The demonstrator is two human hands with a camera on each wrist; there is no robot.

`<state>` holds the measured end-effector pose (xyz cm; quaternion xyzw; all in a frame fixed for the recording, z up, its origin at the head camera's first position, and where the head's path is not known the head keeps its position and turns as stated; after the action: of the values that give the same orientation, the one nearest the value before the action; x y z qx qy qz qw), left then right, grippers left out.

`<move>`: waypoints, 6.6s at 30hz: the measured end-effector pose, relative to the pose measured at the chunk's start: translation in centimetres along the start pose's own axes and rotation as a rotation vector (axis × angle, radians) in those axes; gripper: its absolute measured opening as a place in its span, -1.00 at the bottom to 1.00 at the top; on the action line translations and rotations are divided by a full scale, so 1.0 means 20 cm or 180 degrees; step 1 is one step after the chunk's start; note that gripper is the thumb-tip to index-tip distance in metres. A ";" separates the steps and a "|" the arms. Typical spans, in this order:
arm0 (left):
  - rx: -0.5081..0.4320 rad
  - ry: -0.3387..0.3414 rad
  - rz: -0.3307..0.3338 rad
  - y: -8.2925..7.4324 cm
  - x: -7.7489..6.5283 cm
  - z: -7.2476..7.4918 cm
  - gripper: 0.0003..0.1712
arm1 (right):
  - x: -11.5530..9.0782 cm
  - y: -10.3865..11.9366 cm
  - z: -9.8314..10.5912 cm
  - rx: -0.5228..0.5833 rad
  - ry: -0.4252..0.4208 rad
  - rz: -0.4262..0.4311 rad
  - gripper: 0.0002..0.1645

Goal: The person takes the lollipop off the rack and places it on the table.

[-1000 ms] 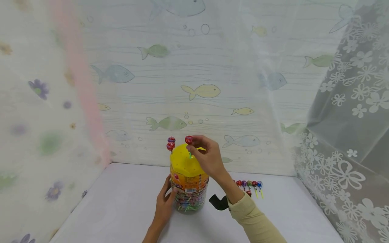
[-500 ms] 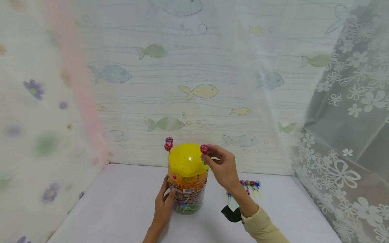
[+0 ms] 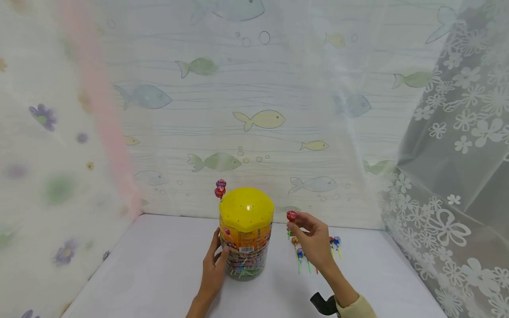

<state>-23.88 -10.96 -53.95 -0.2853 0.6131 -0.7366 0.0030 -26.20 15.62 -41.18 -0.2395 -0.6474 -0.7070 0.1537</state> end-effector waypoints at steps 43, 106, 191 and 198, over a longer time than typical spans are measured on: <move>-0.0116 0.0036 0.0181 0.00 0.02 0.02 -0.29 | -0.14 -0.64 0.68 -0.1279 -0.0339 -0.1755 -0.47; -0.0179 0.0048 0.0245 0.01 0.02 0.02 -0.30 | -0.05 -0.27 0.39 -0.2035 0.0321 -0.0923 -0.57; -0.0234 0.0026 0.0200 0.03 0.00 0.03 -0.30 | 0.06 -0.30 0.30 -0.0613 -0.0049 -0.0164 -0.62; -0.0205 -0.0023 0.0240 0.03 0.00 0.02 -0.30 | 0.01 -0.59 0.54 -0.1284 -0.0215 -0.0719 -0.61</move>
<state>-23.84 -11.41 -54.47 -0.2645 0.6469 -0.7149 0.0238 -30.99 27.58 -50.46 -0.2149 -0.5204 -0.8264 0.0008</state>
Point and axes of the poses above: each hand's wrist, its own x-axis towards the middle knuckle, its own z-axis out of the back of the hand, y = z × x, the point moved 1 cm from there along x, towards the middle knuckle, and after that the axes turned 10 degrees about -y, right-handed, at the moved point
